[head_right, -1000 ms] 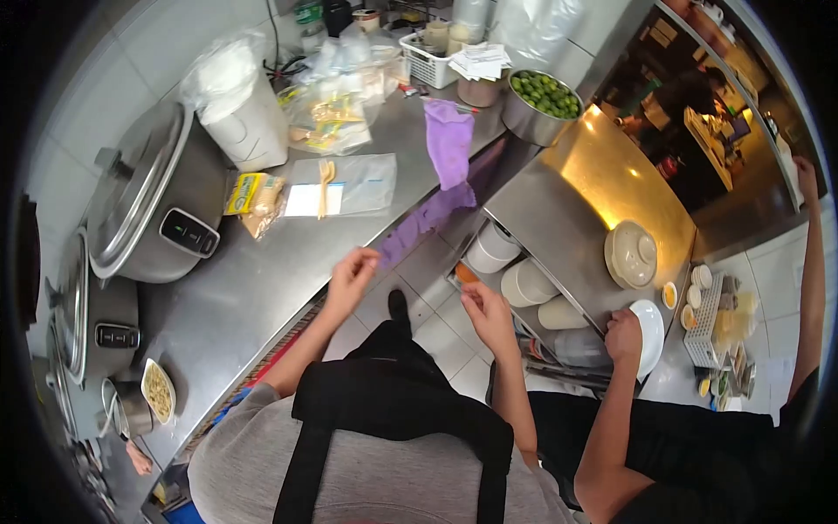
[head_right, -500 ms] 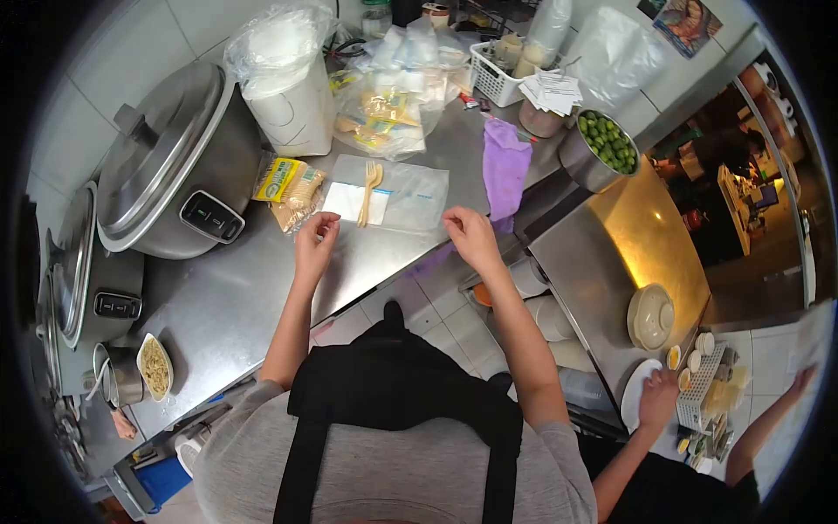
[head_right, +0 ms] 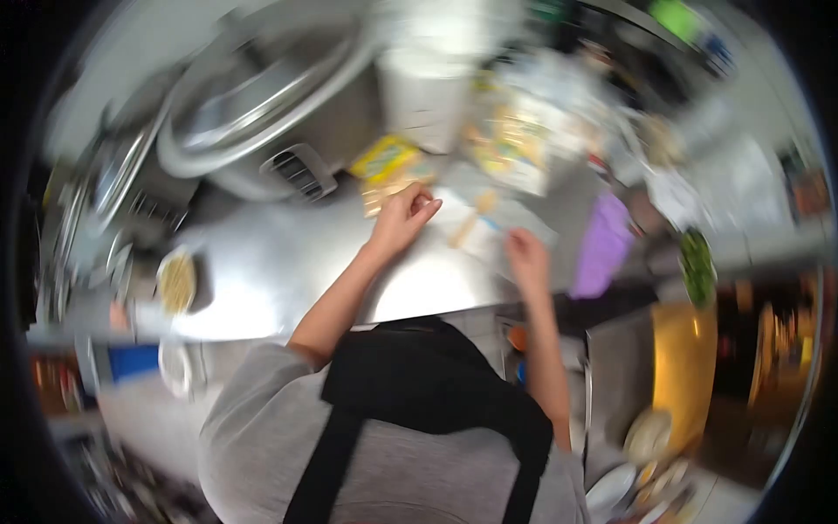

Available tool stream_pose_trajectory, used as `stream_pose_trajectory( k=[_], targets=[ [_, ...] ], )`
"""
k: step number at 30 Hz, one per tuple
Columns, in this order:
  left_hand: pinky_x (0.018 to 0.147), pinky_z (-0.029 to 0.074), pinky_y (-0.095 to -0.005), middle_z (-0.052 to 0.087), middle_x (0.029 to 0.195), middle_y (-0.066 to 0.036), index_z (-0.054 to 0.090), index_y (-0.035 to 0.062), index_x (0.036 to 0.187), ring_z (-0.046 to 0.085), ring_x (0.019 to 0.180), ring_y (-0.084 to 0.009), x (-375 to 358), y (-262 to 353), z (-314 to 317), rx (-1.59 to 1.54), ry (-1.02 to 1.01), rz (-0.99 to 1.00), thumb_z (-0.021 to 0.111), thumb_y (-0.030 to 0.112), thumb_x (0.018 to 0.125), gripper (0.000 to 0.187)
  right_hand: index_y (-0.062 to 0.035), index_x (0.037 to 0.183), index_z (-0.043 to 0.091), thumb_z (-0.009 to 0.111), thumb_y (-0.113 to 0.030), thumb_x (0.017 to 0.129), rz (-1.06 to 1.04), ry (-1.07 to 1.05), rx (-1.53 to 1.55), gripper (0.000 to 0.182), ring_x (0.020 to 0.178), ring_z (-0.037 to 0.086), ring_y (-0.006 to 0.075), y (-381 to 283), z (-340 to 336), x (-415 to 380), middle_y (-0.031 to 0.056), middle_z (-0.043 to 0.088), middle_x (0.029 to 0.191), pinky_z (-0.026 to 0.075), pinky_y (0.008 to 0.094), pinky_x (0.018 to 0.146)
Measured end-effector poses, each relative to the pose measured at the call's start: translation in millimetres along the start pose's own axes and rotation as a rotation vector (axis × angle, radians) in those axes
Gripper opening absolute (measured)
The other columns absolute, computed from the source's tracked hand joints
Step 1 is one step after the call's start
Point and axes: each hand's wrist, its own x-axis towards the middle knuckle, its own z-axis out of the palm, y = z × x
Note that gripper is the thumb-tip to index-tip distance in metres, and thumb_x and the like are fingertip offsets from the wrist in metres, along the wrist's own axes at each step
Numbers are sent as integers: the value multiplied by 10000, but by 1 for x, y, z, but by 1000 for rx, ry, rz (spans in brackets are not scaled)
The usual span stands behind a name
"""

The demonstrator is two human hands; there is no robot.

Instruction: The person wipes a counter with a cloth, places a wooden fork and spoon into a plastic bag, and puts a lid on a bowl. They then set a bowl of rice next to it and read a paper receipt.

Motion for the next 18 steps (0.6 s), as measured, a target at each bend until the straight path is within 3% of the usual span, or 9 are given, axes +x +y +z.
stream_pose_trajectory(
  k=[3,6,7,8,9,10,12,16,18],
  targets=[
    [485,434,-279,567,704,-83,520,29,881,532,536,-179,-62,-40,-39,-600,424,-360,507,281,832,257,-28,977,579,566,-116,816,164,-76,311,184,649,503,64,61,-59,-4,35,591,810,401,186,530],
    [550,467,-271,564,827,-133,441,22,1022,554,645,-182,-143,-90,-82,-1042,1287,-400,427,284,871,303,-14,978,565,528,-114,843,209,-62,304,173,591,490,51,102,-104,-14,35,596,809,389,175,494],
    [605,492,-302,545,901,-159,383,12,1085,563,716,-211,-177,-132,-107,-1299,1452,-336,404,309,880,362,-19,978,565,522,-127,848,200,-110,297,174,574,484,49,115,-117,-15,30,593,787,387,176,497],
    [633,508,-323,533,933,-174,373,13,1097,571,753,-243,-207,-159,-142,-1383,1528,-227,392,333,880,387,-19,978,565,522,-127,848,195,-126,302,174,574,484,49,108,-114,-12,30,593,787,387,176,497],
    [624,518,-338,515,965,-200,315,-2,1127,580,789,-280,-238,-180,-173,-1378,1436,-157,404,355,867,451,-20,974,564,519,-132,850,200,-163,292,173,569,480,48,100,-113,-10,25,589,779,386,176,501],
    [585,526,-348,510,957,-222,248,20,1152,589,765,-313,-246,-187,-201,-1152,1689,-302,438,350,843,490,-21,971,563,517,-137,852,206,-190,283,173,563,476,47,95,-113,-8,20,585,770,385,176,505],
    [553,528,-371,502,946,-249,182,102,1181,595,739,-349,-250,-163,-224,-913,1642,-403,460,271,815,490,-17,965,560,511,-141,854,190,-215,268,174,577,480,52,82,-107,5,15,578,769,388,176,517],
    [579,535,-381,515,934,-252,199,58,1182,601,750,-352,-263,-175,-246,-728,1329,-558,444,108,788,466,-7,966,555,509,-137,850,62,-317,246,181,605,488,59,51,-95,21,19,576,784,399,185,541],
    [563,540,-359,519,929,-248,213,52,1181,608,736,-339,-261,-171,-250,-721,1327,-550,412,29,779,449,-5,970,554,510,-135,847,42,-355,252,184,614,490,61,41,-89,23,21,577,787,404,189,551]
  ],
)
